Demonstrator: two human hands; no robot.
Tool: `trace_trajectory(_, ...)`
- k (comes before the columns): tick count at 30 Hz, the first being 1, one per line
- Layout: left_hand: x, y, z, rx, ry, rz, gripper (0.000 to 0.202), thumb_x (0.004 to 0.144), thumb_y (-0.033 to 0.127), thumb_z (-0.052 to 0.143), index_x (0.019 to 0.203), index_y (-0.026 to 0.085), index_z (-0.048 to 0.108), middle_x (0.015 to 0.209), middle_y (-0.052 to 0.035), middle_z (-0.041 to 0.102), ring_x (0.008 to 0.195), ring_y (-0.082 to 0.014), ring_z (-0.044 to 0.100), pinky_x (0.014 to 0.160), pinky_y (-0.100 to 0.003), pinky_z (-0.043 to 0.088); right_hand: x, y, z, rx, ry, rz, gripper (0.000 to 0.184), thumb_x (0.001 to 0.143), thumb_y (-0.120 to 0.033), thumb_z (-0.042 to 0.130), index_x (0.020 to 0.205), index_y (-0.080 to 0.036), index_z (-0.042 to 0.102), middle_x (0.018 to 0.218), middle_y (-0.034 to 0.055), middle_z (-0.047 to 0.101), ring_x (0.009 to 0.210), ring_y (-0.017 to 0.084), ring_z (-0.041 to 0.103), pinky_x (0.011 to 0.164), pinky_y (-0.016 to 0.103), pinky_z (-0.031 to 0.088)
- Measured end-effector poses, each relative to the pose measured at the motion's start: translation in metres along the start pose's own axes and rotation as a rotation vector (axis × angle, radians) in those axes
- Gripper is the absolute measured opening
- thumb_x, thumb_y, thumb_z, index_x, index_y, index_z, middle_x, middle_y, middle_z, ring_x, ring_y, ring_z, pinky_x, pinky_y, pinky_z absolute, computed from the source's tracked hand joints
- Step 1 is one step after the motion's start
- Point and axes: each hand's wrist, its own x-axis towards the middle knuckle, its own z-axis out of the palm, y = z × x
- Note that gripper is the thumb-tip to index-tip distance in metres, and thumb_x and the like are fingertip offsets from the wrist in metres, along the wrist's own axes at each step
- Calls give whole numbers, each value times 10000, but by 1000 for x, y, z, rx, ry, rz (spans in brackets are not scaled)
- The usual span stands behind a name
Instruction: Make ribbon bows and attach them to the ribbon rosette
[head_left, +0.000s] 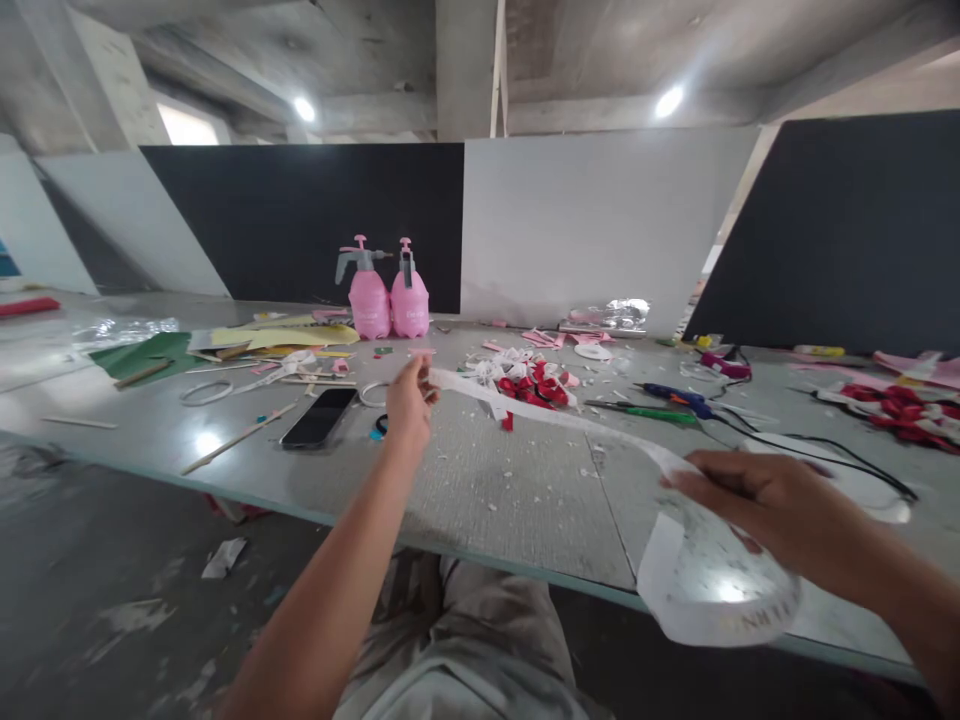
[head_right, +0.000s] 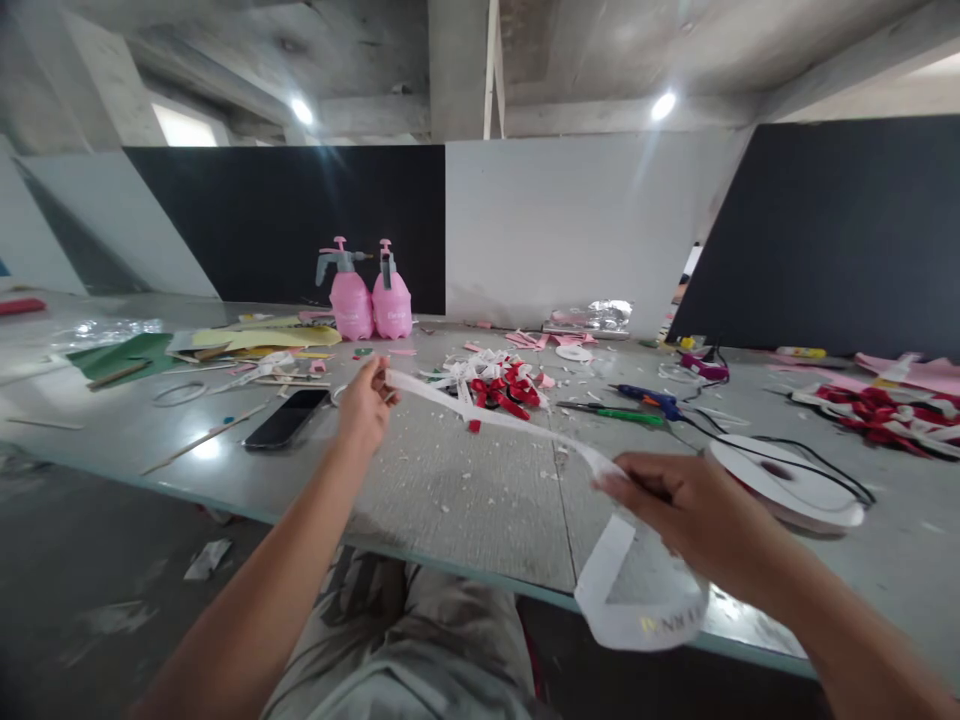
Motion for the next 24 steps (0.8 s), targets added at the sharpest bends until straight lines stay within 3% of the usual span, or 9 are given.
trace_trajectory(3,-2,7,1,-11,-38,234,345,718,477,699,701,178,527,688,29,548,599,-65,524,582,-197,393,14,1,-7,-254,256,-232,260,872,-494,559,966,-330,737,774,68,720,624,231,642,575,336,454)
trace_trajectory(6,-22,12,19,160,-266,352,285,674,384,774,767,189,588,754,10,602,700,-93,564,669,-206,423,37,-4,-7,-384,426,-470,278,907,-406,500,1055,-365,731,934,52,751,759,247,690,664,356,479)
trace_trajectory(8,-40,11,37,257,-536,277,299,700,405,763,880,195,650,848,-26,659,752,-116,597,702,-224,444,58,-9,-2,-413,467,-544,285,921,-354,487,1065,-347,732,983,42,752,798,224,692,681,332,471)
trace_trajectory(10,-54,5,57,343,-853,81,359,803,521,633,881,174,685,849,-76,686,721,-139,622,670,-252,458,83,-14,6,-417,471,-611,273,921,-340,499,1056,-327,736,949,32,753,785,200,680,673,310,453)
trace_trajectory(12,-58,-6,72,385,-1043,-100,439,813,581,588,817,155,693,819,-104,694,679,-154,633,643,-272,472,108,-16,16,-434,489,-640,270,923,-326,502,1060,-301,734,918,35,741,791,184,662,677,291,447)
trace_trajectory(15,-48,-26,83,390,-980,-147,384,727,530,713,754,152,651,701,-62,662,580,-126,605,583,-251,461,140,-12,35,-474,520,-686,280,931,-299,493,1090,-284,723,881,49,706,789,177,630,668,279,441)
trace_trajectory(18,-33,-45,83,345,-886,-126,393,727,534,706,750,159,591,665,-12,625,470,-83,551,505,-222,422,158,-3,55,-406,577,-686,285,926,-280,492,1083,-263,729,952,96,670,900,222,605,720,315,465)
trace_trajectory(20,-27,-56,79,368,-866,-85,400,745,549,679,743,163,572,652,8,606,392,-54,477,436,-209,345,164,3,68,-277,577,-691,306,911,-264,487,1115,-249,714,1050,116,654,1005,254,579,814,361,477)
trace_trajectory(24,-28,-70,70,428,-850,44,388,770,543,656,738,161,597,562,34,523,371,-42,373,420,-214,266,164,9,84,107,421,-650,372,927,-286,408,1217,-215,630,1169,107,648,1082,249,578,923,400,460)
